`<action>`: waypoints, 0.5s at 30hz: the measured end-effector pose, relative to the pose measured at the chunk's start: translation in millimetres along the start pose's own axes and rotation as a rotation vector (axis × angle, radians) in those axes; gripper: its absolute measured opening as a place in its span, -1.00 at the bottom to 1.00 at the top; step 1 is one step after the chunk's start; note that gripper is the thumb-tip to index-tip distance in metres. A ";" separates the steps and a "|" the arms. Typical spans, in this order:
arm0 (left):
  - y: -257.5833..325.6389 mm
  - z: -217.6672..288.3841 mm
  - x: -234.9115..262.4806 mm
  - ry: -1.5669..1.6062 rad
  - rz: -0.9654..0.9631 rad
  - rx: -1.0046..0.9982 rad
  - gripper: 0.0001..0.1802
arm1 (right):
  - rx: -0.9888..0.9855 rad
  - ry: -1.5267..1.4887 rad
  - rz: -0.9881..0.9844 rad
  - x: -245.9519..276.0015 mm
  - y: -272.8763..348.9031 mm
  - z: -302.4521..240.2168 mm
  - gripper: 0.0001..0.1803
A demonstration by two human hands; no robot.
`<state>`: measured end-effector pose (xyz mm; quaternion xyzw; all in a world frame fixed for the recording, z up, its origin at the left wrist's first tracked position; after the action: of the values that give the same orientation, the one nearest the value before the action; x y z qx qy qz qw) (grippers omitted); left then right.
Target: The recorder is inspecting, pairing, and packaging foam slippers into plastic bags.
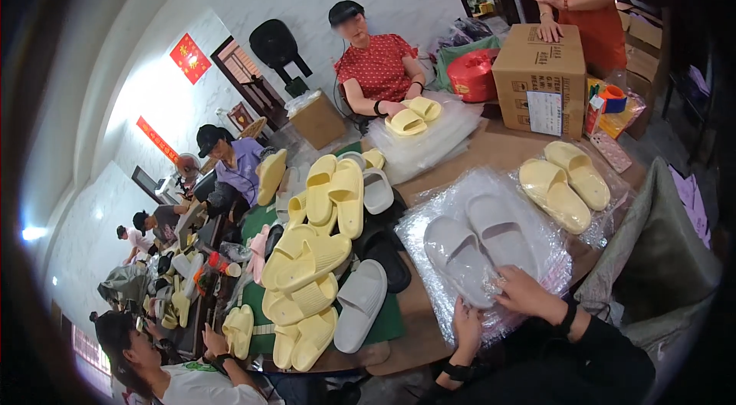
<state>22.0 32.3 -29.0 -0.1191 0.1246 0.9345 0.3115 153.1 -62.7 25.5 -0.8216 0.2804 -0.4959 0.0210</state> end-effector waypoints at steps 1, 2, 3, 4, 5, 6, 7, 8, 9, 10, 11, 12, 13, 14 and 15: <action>1.7 5.2 -3.9 0.076 0.078 0.016 -0.39 | -0.023 -0.105 -0.008 2.2 7.9 -0.9 -0.69; -1.1 -1.6 0.2 0.077 0.081 0.022 -0.39 | -0.027 -0.106 -0.014 8.1 12.8 -5.3 -0.69; -5.5 -11.8 10.0 -0.049 0.031 -0.067 -0.39 | -0.124 -0.161 -0.117 12.7 17.2 -12.5 -0.74; -8.0 -17.7 14.4 -0.175 -0.026 -0.150 -0.39 | -0.228 -0.213 -0.218 14.1 21.2 -16.5 -0.77; -8.9 -24.9 17.4 -0.175 -0.022 -0.140 -0.39 | -0.233 -0.216 -0.228 10.9 22.4 -16.9 -0.77; -10.9 -28.3 17.7 -0.225 -0.050 -0.195 -0.40 | -0.234 -0.148 -0.176 6.3 20.8 -14.7 -0.78; -12.2 -31.0 18.2 -0.276 -0.077 -0.250 -0.41 | -0.233 -0.080 -0.125 3.0 19.3 -14.0 -0.79; -13.4 -33.9 20.5 -0.278 -0.072 -0.247 -0.41 | -0.232 -0.083 -0.131 2.4 15.9 -16.3 -0.79; -13.6 -34.3 21.5 -0.338 -0.079 -0.208 -0.41 | -0.311 -0.070 -0.185 2.7 11.1 -19.1 -0.78; -12.9 -34.5 22.4 -0.398 -0.085 -0.169 -0.41 | -0.389 -0.057 -0.239 1.8 7.8 -21.4 -0.77; -11.6 -34.0 22.5 -0.399 -0.083 -0.167 -0.41 | -0.389 -0.059 -0.241 -1.7 5.7 -23.1 -0.77; -9.8 -26.2 16.9 -0.298 -0.099 -0.141 -0.41 | -0.398 -0.077 -0.221 -7.2 3.4 -22.4 -0.76; -8.8 -22.1 13.0 -0.196 -0.115 -0.115 -0.41 | -0.407 -0.095 -0.200 -12.9 1.9 -20.1 -0.74; -9.0 -24.3 13.9 -0.197 -0.119 -0.115 -0.41 | -0.409 -0.095 -0.197 -20.4 2.8 -13.9 -0.74; -9.1 -25.9 17.9 -0.265 -0.121 -0.104 -0.42 | -0.227 -0.074 -0.122 -24.7 1.3 -12.5 -0.74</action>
<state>17.4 41.2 -60.2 -0.0179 0.0263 0.9268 0.3742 133.5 -48.9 11.6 -0.8520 0.2831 -0.4307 -0.0918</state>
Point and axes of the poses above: each hand's wrist, its own y-axis away from the middle knuckle, its own x-axis out of the back of the hand, z = x × y, the point moved 1 cm from there along -y, towards the middle knuckle, and after that the axes turned 10 degrees about -x, right-handed, at the moved point
